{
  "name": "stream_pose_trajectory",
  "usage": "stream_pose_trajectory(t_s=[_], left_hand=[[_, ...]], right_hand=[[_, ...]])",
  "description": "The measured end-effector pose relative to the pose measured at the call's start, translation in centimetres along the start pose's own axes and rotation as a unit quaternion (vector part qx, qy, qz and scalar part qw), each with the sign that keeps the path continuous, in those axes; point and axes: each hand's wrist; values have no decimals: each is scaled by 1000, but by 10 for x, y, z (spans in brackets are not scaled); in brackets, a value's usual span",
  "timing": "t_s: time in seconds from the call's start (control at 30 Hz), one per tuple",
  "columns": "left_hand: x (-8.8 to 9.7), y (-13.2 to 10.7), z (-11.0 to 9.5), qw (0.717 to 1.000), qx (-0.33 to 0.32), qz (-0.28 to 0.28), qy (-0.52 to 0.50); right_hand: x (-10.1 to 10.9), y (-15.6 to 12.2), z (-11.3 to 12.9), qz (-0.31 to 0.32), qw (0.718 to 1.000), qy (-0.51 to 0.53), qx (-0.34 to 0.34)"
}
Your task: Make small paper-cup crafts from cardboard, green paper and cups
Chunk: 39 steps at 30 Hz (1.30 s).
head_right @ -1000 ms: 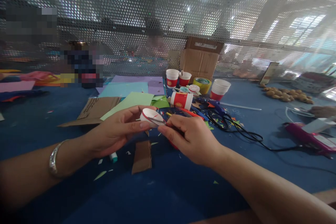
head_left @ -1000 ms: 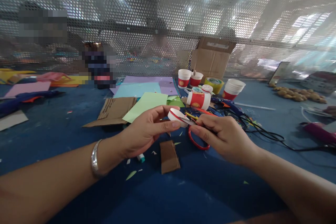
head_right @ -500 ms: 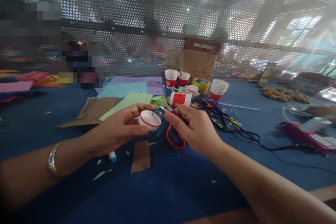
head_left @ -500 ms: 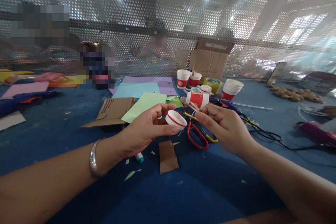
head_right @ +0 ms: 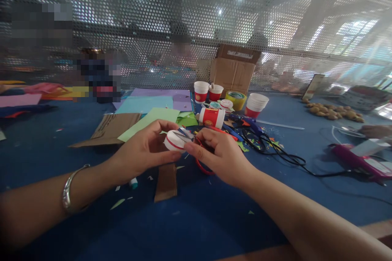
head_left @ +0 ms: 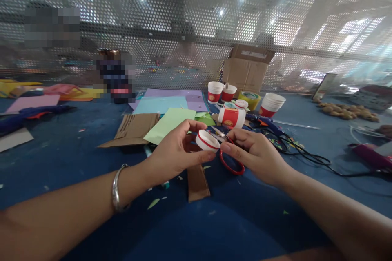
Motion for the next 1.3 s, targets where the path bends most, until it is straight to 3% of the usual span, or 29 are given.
stream_pose_trajectory(t_s=[0.23,0.73,1.03,1.3], left_hand=[[1,5,2,994,17,-87,-67],[-2,1,-2,998,0,-41,-52],[-1,4,3,992,-41,-114,-39],[1,4,4,989,-98,-110,-5]], right_hand=[[1,-5,2,-14,999,-49,7],[-1,-8,6,26,996,-84,1],[3,-10,7,3,993,-114,4],[2,-8,6,18,994,-111,1]])
Point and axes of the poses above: each hand's wrist, its own y-axis towards the middle knuckle, its own x-axis out of the back of the hand, z = x × y, and after that the axes turned 8 degrees about y, right-handed
